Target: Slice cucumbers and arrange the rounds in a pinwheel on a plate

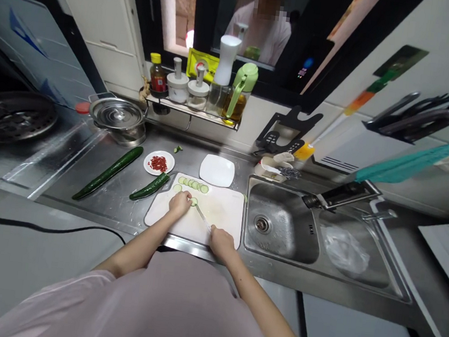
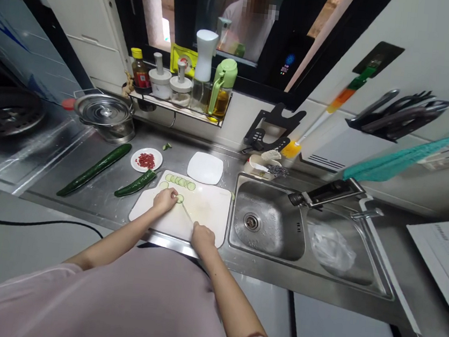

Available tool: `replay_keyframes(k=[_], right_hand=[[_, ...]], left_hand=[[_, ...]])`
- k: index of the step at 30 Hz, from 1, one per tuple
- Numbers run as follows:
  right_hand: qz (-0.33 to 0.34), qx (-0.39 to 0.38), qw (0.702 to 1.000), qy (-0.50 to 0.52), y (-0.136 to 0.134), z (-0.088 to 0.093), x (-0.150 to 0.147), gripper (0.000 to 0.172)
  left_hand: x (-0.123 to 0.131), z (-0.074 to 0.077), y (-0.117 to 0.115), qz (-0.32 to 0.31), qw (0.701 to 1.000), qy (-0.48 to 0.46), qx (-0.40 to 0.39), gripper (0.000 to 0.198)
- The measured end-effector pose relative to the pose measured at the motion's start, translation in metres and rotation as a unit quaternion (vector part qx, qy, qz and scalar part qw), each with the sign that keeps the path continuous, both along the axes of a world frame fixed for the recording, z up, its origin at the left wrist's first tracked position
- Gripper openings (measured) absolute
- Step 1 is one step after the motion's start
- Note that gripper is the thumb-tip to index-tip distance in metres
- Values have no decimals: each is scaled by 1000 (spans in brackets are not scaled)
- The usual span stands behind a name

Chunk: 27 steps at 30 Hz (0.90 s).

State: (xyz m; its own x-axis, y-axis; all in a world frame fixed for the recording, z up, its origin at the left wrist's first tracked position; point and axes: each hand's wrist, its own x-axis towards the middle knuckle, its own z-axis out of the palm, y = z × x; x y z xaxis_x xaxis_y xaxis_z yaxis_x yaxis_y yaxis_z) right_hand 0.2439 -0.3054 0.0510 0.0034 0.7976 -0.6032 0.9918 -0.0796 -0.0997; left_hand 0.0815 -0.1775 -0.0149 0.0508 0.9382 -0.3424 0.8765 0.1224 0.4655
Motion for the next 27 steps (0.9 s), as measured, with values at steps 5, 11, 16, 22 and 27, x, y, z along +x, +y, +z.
replay_keyframes(k=[5,11,16,22,27], right_hand=[[-3,-5,1000,5,10,1,-4,34],[2,11,1000,8,20,-3,-10,35],[-3,18,1000,9,22,-6,-12,34],[-6,18,1000,9,22,-4,-13,36],[-9,6,1000,4,16,3,-10,33]], left_hand=[[0,-2,0,2,1000,-8,6,18],[1,-5,0,4,1000,-7,5,17],[1,-4,2,9,1000,-11,-4,17],[3,-3,3,13,1000,-3,-10,17],[5,-2,3,6,1000,0,1,17]])
